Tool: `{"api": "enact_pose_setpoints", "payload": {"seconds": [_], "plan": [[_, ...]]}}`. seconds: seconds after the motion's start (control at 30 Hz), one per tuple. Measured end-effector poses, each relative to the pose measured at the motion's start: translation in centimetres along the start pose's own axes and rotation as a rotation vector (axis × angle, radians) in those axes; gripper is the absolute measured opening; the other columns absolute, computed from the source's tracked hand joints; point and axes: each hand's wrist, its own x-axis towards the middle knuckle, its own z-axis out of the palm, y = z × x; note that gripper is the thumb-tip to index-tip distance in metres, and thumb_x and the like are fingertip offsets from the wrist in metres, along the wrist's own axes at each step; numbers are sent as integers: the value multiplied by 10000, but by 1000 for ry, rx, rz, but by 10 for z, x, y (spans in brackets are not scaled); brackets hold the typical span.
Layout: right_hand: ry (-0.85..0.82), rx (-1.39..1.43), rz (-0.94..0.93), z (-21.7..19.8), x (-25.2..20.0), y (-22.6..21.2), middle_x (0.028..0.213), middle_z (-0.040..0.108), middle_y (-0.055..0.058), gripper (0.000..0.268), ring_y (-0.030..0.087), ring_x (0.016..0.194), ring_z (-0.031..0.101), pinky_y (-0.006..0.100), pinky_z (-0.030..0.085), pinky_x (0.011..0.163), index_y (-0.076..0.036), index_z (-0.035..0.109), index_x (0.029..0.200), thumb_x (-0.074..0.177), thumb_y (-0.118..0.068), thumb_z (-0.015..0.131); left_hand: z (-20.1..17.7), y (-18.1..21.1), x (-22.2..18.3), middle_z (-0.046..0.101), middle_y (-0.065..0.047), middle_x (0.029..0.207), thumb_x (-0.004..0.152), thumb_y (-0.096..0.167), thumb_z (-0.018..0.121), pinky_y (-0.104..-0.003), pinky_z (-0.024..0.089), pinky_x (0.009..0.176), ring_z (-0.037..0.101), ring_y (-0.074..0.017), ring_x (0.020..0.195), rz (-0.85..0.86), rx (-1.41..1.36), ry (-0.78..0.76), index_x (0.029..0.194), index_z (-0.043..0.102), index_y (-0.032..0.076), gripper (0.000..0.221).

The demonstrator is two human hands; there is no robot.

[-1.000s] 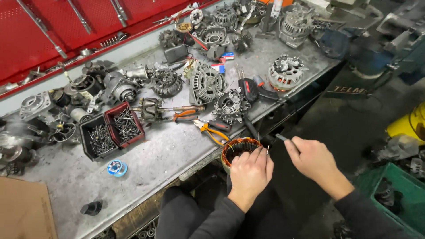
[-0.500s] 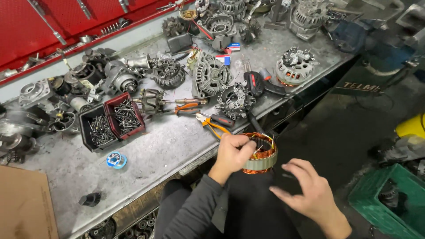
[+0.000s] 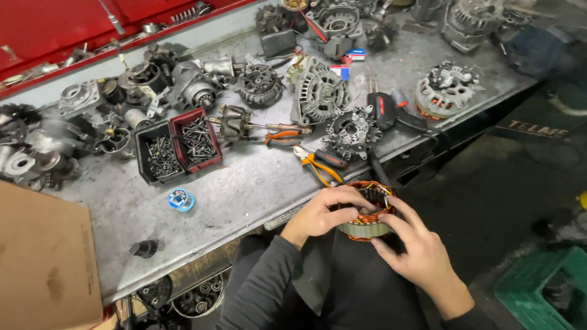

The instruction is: The person sits on the floor holding an alternator stator with copper windings on their lap and uses a small hand tool to trim and clean the wire ends around the stator, rotating the stator to reach different sections.

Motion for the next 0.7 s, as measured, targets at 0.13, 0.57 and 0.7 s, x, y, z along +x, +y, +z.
{"api": "enact_pose_setpoints", "payload": {"seconds": [0.13,0.57,0.7], "plan": [[-67,115,72,1,0,9,1328,642,113,487,332,955,743,373,613,729,-94,678,1119,694,-257,849,-13,21,8,664,-134,1249,908,63,694,-370,469,1075,611,-226,1207,45,-50,-179,1225,682,1,324],[130,303,252,23,-43,23,1227,674,106,454,82,557,488,232,410,488,-28,666,950,610,-146,942,2,-26,9,753,-99,1064,915,-71,737,-322,568,962,729,-169,1032,-183,-312,-231,1180,674,-15,278],[205,296,154,16,-38,1,1245,648,71,442,34,784,582,179,451,586,-46,628,998,686,-170,915,5,-8,12,762,-103,1087,906,-42,754,-342,568,977,733,-188,1047,-183,-320,-228,1191,691,1,296]]}}
